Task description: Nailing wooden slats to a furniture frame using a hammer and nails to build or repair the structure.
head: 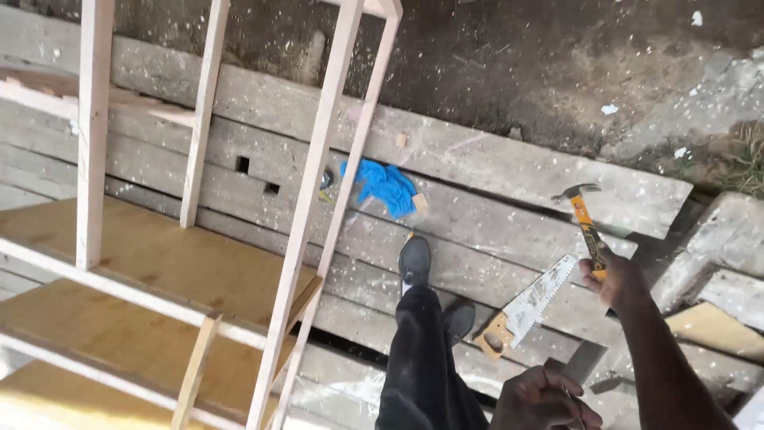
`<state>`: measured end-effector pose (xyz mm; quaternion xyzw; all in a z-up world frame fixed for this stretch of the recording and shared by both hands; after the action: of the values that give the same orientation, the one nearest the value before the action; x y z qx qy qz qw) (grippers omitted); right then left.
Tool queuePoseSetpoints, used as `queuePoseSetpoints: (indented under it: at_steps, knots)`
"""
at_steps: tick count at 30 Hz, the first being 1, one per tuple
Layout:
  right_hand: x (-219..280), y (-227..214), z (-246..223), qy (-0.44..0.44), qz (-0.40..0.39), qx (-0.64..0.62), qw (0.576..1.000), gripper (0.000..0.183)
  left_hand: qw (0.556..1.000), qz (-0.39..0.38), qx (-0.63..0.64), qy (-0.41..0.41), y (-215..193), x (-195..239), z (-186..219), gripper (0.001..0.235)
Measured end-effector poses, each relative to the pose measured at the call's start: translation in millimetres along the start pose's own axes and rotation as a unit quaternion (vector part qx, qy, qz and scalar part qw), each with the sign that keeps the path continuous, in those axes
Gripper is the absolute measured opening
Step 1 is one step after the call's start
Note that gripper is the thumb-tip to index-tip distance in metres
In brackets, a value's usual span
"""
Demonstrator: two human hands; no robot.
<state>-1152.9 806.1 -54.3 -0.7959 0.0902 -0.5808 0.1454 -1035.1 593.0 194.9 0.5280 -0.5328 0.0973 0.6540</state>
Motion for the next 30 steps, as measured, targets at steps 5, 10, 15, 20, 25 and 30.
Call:
queuePoseSetpoints:
  at_steps: [5,10,15,20,25,30]
  knots:
    - [211.0,40.4,147.5,-0.06,-0.384,-0.296,0.873,0.032,0.989,0.053,0.129,0.056,-154.6,43.0,-61.3,0.017]
    - [258.8,37.7,348.6,0.001,-0.405,-0.088,0.91,0.027,0.974,0.209,0.05,0.072,-241.8,107.5,-59.7,0.022]
    - [389.7,125.8,343.3,0.084,-0.121,-0.062,0.987,0.028,0.97,0.181,-0.048,0.156,-310.0,159.2,-80.9,0.012]
    - [468.3,180.5,392.8,0.028,-0.041,0.011,0.999,0.018,0.972,0.133,0.008,0.195,-366.8,224.0,-109.7,0.012]
    - [489.2,203.1,480.4,0.001,-0.05,-0.015,0.999,0.017,0.975,0.157,0.011,0.154,-442.7,258.9,-138.9,0.018]
    - [519.2,210.6,595.1,0.083,-0.012,-0.099,0.991,0.021,0.958,0.225,-0.034,0.172,-527.8,287.7,-175.6,0.008]
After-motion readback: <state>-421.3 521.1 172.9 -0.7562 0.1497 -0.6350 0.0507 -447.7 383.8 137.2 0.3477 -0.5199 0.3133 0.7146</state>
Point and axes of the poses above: each hand's wrist, its own x-axis away from the middle knuckle, its own y-axis out of the palm, z = x × y, the point moved 5 cm from there along -x, towards the middle knuckle, and after that the axes turned 9 degrees about x, right-handed, at the moved point
